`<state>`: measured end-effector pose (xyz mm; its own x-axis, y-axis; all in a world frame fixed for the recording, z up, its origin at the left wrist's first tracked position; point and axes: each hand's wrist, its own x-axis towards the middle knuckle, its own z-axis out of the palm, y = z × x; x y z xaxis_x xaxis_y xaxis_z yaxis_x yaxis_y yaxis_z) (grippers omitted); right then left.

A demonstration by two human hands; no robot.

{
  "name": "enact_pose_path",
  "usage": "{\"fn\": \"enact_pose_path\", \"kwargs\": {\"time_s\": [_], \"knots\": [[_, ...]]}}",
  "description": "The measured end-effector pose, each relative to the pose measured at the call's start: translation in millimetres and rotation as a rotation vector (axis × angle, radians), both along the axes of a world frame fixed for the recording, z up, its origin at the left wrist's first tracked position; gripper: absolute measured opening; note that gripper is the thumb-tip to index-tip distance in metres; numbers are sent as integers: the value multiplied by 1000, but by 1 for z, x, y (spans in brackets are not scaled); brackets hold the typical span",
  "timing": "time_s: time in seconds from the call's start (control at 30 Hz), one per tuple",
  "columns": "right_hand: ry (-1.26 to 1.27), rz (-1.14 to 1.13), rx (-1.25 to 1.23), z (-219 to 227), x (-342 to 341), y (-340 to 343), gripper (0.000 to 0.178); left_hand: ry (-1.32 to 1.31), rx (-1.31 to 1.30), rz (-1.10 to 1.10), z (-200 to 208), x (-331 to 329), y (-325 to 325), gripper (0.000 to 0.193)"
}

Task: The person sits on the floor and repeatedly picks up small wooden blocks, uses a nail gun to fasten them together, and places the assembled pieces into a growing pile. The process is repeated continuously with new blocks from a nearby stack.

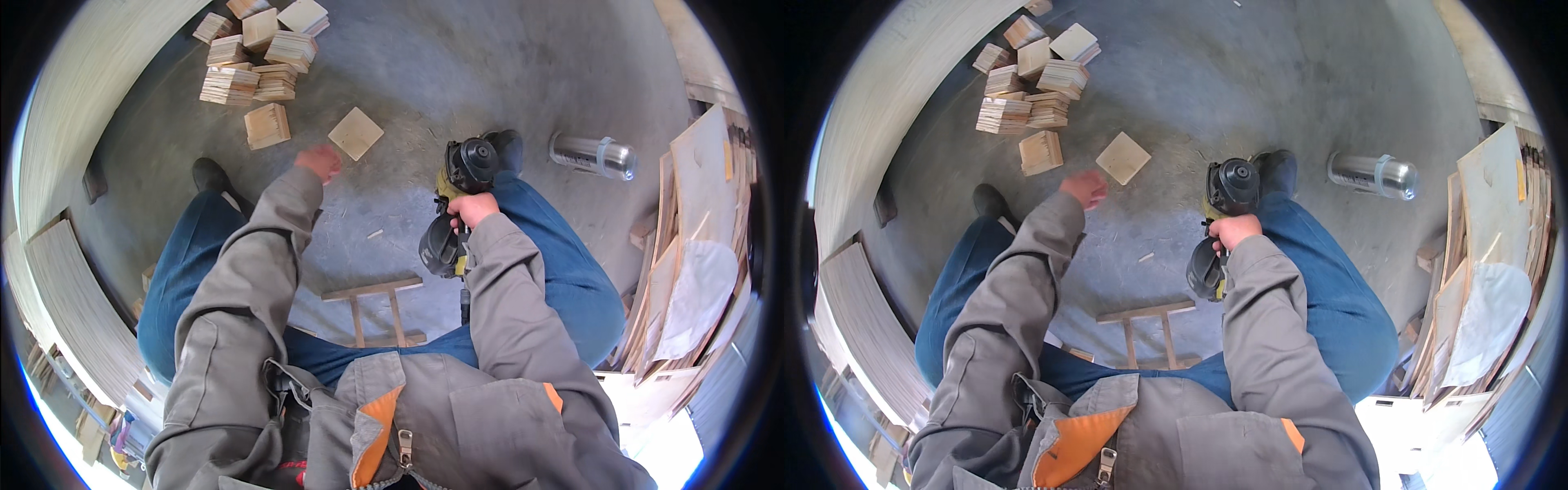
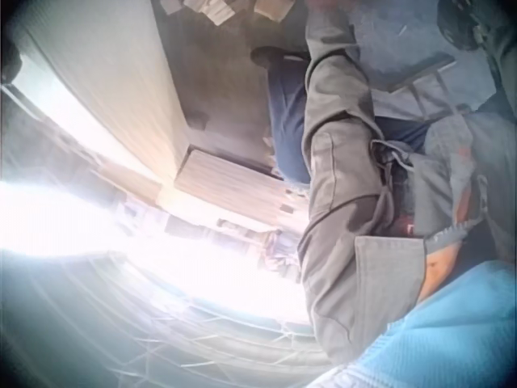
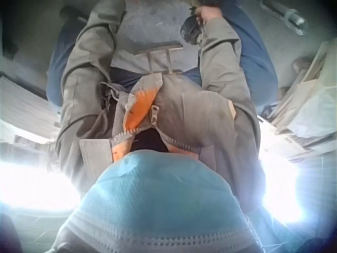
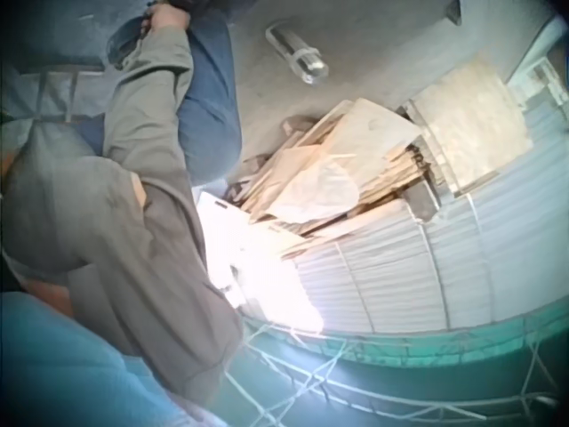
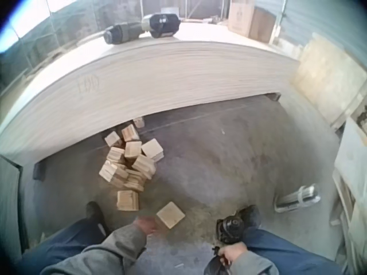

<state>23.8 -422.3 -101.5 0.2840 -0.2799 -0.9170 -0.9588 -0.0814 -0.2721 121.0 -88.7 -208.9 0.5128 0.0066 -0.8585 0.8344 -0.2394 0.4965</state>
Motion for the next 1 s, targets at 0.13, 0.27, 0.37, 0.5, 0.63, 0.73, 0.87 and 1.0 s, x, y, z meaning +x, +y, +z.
{"fn": "enact_pose_path", "kwargs": {"time_s": [0.13,0.27,0.37,0.5,0.63,0.73,0.87,1.0], "knots": [[-2,26,-28,6,1,2,12,-174,-61,65,69,35,21,38],[-15,58,6,7,3,9,14,-397,-105,79,189,60,36,35],[-23,67,32,3,1,12,12,-604,-141,-27,286,50,47,34],[-1,106,3,-1,-5,17,12,-991,-129,-209,376,7,72,41],[-10,194,-79,1,-12,34,12,-1010,-72,-122,354,-19,117,42],[-12,217,-170,10,-18,46,13,-1142,507,-504,351,-19,113,47],[-136,183,-187,18,-21,52,11,-1132,500,-516,359,-8,113,47],[-286,213,-95,33,-10,54,10,-1153,549,-530,369,-6,113,47]]}}
